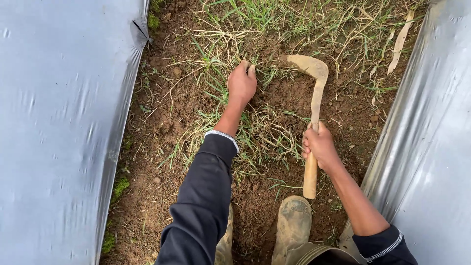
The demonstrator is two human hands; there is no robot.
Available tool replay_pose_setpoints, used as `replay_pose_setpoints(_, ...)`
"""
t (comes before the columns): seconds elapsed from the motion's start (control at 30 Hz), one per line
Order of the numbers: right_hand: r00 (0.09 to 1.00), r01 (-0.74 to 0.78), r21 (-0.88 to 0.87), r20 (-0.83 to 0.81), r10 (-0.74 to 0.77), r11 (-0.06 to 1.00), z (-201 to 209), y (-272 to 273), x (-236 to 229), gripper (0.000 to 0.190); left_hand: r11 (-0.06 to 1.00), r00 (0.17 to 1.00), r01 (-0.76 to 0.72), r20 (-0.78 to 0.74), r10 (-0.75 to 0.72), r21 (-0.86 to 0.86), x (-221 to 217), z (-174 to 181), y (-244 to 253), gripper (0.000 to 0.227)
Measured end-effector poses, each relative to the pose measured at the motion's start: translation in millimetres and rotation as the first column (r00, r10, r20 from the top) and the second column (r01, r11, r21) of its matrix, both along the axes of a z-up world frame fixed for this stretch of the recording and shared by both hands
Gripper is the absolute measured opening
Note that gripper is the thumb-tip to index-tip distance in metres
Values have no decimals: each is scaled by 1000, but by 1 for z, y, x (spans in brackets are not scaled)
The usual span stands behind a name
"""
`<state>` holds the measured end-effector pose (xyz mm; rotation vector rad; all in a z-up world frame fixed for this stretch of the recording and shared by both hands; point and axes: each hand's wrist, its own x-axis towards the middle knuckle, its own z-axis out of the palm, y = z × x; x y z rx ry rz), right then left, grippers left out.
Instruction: A person is weeding a garden bed between plastic-covered rows using their hands and a small hand hoe.
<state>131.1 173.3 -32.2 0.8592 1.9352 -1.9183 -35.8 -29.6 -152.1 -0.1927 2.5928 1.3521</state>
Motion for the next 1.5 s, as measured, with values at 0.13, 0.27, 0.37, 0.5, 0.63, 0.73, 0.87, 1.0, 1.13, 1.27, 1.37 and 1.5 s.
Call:
replay_pose_setpoints(0.13,999,-40,94,-12,41,995,12,15,0,14,1000,1000,11,2,-11,-12,-3,-6,-1,25)
replay_pose_setpoints(0.27,986,103,71,-138,-92,992,5,23,-21,11,1000,1000,1,13,-1,-3,-1,6,2,23)
replay_pose_setpoints(0.37,943,223,-84,-233,-237,971,-4,15,-25,12,999,1000,-20,12,19,41,0,11,1,23)
replay_pose_setpoints(0.5,1000,-8,-50,0,8,999,-8,2,-2,12,996,1000,-2,-7,3,89,0,6,-4,24)
replay_pose_setpoints(0.63,998,-55,32,-39,56,998,-20,11,1,15,995,1000,19,-10,-18,95,0,-14,-8,24)
replay_pose_setpoints(0.73,987,75,0,-141,-75,997,-5,8,-19,14,993,1000,7,-2,-7,117,5,8,-6,26)
replay_pose_setpoints(0.87,973,159,-60,-162,-167,985,4,0,-28,11,990,1000,8,-9,-7,140,-1,-5,-7,25)
replay_pose_setpoints(1.0,998,-61,-29,27,61,998,1,-2,-3,11,986,1000,-2,-6,3,169,0,24,-10,24)
replay_pose_setpoints(1.13,985,-133,10,114,131,991,-14,13,27,10,976,997,-70,-12,74,205,-4,-14,-7,27)
replay_pose_setpoints(1.27,980,-162,38,124,156,986,5,21,28,12,995,995,-77,64,73,70,9,53,11,33)
replay_pose_setpoints(1.37,979,-193,90,84,186,977,15,38,21,14,997,1000,-10,-6,9,-77,7,45,11,34)
replay_pose_setpoints(1.5,997,-26,137,-73,36,990,8,58,4,9,975,995,73,-44,-84,-209,9,38,11,22)
